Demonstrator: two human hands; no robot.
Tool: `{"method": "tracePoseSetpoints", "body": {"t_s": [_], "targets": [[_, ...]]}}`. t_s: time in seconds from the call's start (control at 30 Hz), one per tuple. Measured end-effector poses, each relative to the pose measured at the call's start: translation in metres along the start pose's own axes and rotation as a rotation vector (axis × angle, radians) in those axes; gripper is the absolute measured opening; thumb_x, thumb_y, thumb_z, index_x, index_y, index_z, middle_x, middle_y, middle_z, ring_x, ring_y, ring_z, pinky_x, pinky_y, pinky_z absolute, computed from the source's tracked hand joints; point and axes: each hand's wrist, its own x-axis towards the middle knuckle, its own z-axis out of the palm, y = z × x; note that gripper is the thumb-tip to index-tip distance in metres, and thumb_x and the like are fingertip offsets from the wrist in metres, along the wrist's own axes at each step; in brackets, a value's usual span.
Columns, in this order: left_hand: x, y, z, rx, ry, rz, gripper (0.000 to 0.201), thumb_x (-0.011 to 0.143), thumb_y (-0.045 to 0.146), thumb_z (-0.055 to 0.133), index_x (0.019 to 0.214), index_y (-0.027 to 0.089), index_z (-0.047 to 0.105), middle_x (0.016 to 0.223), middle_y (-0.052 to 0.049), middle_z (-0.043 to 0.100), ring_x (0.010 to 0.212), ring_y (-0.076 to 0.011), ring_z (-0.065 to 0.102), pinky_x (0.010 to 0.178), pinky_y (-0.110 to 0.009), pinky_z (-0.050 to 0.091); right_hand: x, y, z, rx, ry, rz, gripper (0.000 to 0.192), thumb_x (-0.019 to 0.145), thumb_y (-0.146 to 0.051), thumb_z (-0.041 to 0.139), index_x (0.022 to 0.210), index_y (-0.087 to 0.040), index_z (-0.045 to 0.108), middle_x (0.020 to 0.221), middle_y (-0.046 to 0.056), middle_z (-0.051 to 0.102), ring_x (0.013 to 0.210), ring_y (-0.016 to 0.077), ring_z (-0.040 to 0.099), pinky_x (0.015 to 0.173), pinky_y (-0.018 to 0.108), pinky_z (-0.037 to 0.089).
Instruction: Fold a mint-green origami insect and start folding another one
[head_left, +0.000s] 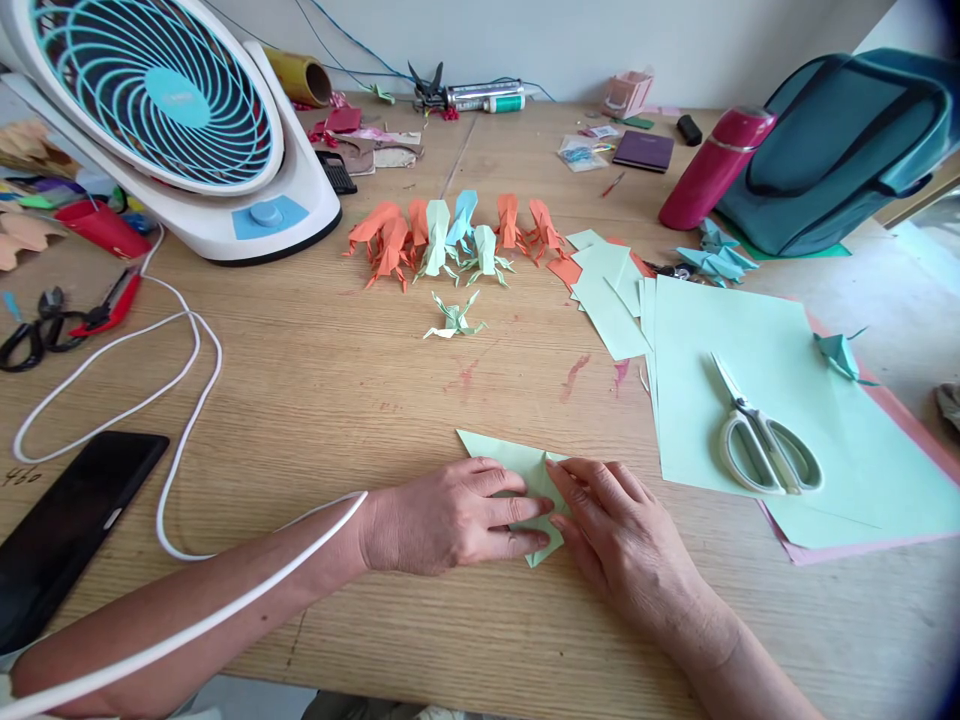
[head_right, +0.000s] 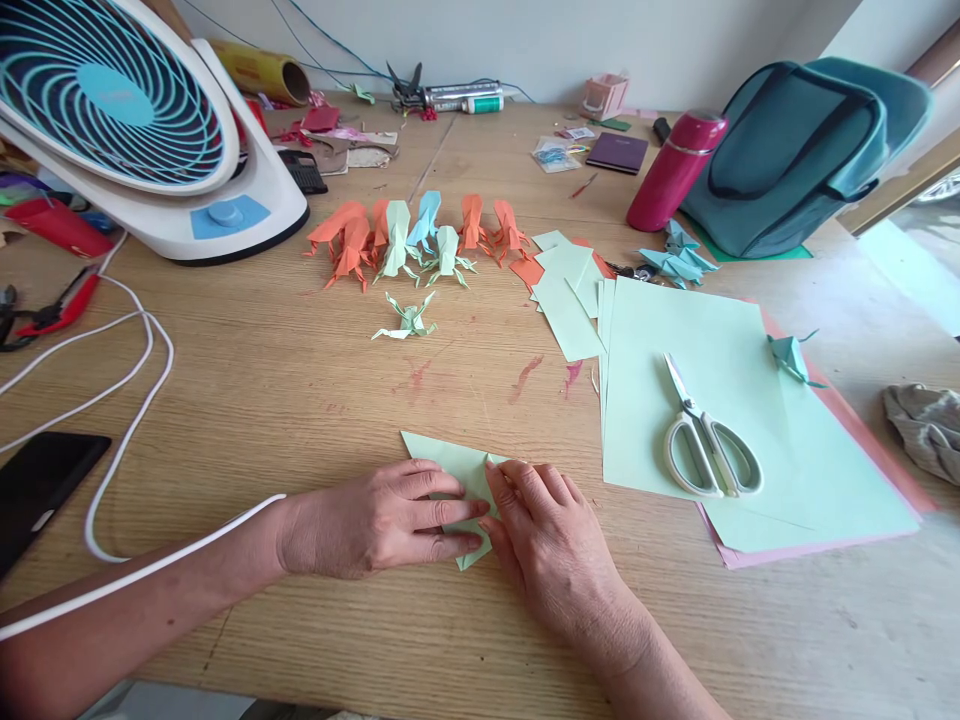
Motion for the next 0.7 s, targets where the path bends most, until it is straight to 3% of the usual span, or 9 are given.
{"method": "tracePoseSetpoints", "body": {"t_s": [0.33,0.7], "targets": [[-0.0005,0.0004,0.0002,-0.006,-0.054,-0.011,0.037,0.098,0.018,0.045,0.132,0.027,0.057,0.141,-0.003,0.057,0.123,-0.0211,0.05,0.105,-0.036,0.04,0.0014,0.0009,0.0002,0.014,0.012,0.005,0.034,0.096,-0.016,0.049,0.129,-0.012,0.054,0.112,0.017,0.061,0.091,0.0264,0.058,0.076,0.043,0.056],[0.0002,-0.0008,0.0013,-0.039,-0.019,0.0,0.039,0.095,0.014,0.05,0.131,0.024,0.058,0.14,-0.004,0.057,0.12,-0.0229,0.053,0.097,-0.037,0.046,0.0011,0.0009,-0.001,0.026,0.001,0.029,0.034,0.095,-0.017,0.05,0.129,-0.012,0.056,0.111,0.016,0.061,0.094,0.0268,0.059,0.078,0.043,0.057]]}}
